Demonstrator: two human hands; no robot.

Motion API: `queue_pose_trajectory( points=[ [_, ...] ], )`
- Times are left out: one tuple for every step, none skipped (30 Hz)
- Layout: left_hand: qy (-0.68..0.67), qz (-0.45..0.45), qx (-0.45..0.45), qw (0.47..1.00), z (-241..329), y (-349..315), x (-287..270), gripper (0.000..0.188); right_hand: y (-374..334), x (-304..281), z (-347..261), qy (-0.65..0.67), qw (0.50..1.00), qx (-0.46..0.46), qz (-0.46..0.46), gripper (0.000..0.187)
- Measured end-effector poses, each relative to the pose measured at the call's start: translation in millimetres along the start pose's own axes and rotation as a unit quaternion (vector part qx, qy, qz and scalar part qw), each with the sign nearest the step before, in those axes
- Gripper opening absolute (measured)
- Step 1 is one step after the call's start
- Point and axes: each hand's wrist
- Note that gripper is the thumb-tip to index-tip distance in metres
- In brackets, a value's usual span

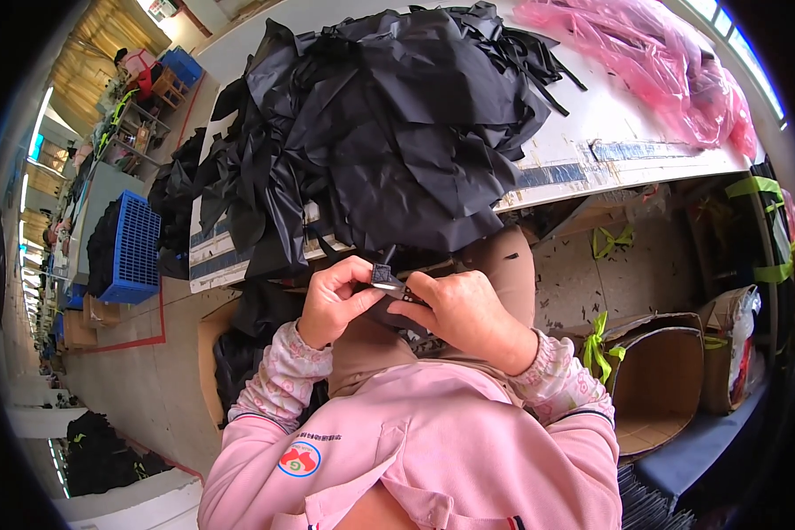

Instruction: The worker is using hand clippers to trim or separate black fabric pieces at a workstation.

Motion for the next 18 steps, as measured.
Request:
queue_pose_trajectory(
  points=[
    [0.013,0.008,-0.001,1.000,-0.2,-0.2,-2.4,0.008,-1.0,0.2,1.6,0.001,1.000,0.005,-0.004,0.035],
    [0.027,0.016,-0.002,1.000,0.0,-0.2,-4.4,0.008,-1.5,0.1,2.6,0.001,1.000,0.010,-0.008,0.035],
    [0.027,0.016,-0.002,1.000,1.1,0.1,-5.9,0.008,-1.5,0.0,2.8,0.001,1.000,0.010,-0.008,0.035],
    [0.038,0.022,0.013,0.999,3.1,0.1,-7.2,0.007,-1.2,0.3,2.9,0.006,1.000,0.017,-0.009,0.035],
    [0.049,0.029,0.028,0.998,4.7,-0.2,-9.0,0.007,-0.8,0.6,2.8,0.010,1.000,0.025,-0.010,0.036],
    [0.070,0.042,0.033,0.996,1.1,-1.2,-12.8,0.008,-0.3,1.3,3.3,0.011,1.000,0.023,-0.010,0.036],
    [0.070,0.041,0.034,0.996,4.3,-1.6,-15.2,0.008,0.0,1.8,5.5,0.022,0.999,0.032,-0.014,0.036],
    [0.124,0.044,0.060,0.990,9.8,-3.0,-18.9,0.009,0.2,2.6,8.0,0.032,0.998,0.040,-0.018,0.036],
    [0.177,0.048,0.086,0.979,14.2,-5.1,-24.8,0.009,0.2,4.4,11.4,0.031,0.999,0.039,-0.016,0.036],
    [0.245,0.045,0.104,0.963,16.6,-10.1,-36.8,0.011,-0.3,8.3,17.4,0.034,0.997,0.061,-0.016,0.035],
    [0.286,0.031,0.126,0.949,14.5,-14.3,-50.6,0.012,-1.7,10.3,24.5,0.033,0.996,0.085,-0.014,0.035],
    [0.347,0.016,0.107,0.932,11.9,-23.9,-68.4,0.013,-3.7,15.7,37.7,0.021,0.995,0.093,-0.017,0.035],
    [0.417,-0.008,0.066,0.906,2.7,-34.9,-88.3,0.014,-5.2,18.5,49.8,0.021,0.993,0.114,-0.002,0.032],
    [0.470,-0.024,0.020,0.882,-12.3,-51.9,-111.2,0.014,-6.2,20.8,62.5,0.020,0.994,0.108,0.025,0.030],
    [0.524,-0.036,-0.039,0.850,-33.1,-74.0,-135.6,0.013,-6.9,23.3,75.5,0.020,0.993,0.101,0.052,0.027],
    [0.569,-0.050,-0.093,0.816,-58.6,-100.2,-160.4,0.010,-6.7,26.3,88.7,0.003,0.991,0.118,0.062,0.028],
    [0.594,-0.069,-0.200,0.776,-83.6,-126.8,-180.1,0.013,-5.0,26.7,98.3,0.000,0.991,0.119,0.066,0.028],
    [0.622,-0.096,-0.283,0.724,-112.3,-159.9,-196.9,0.013,-2.1,28.1,106.0,-0.039,0.986,0.137,0.090,0.029]
  ],
)
Point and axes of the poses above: each hand's wrist, its own y-axis towards the middle knuckle, its own x-axis out of the palm, z = x × y, and after that the axes turned 8 degrees about z, right-handed
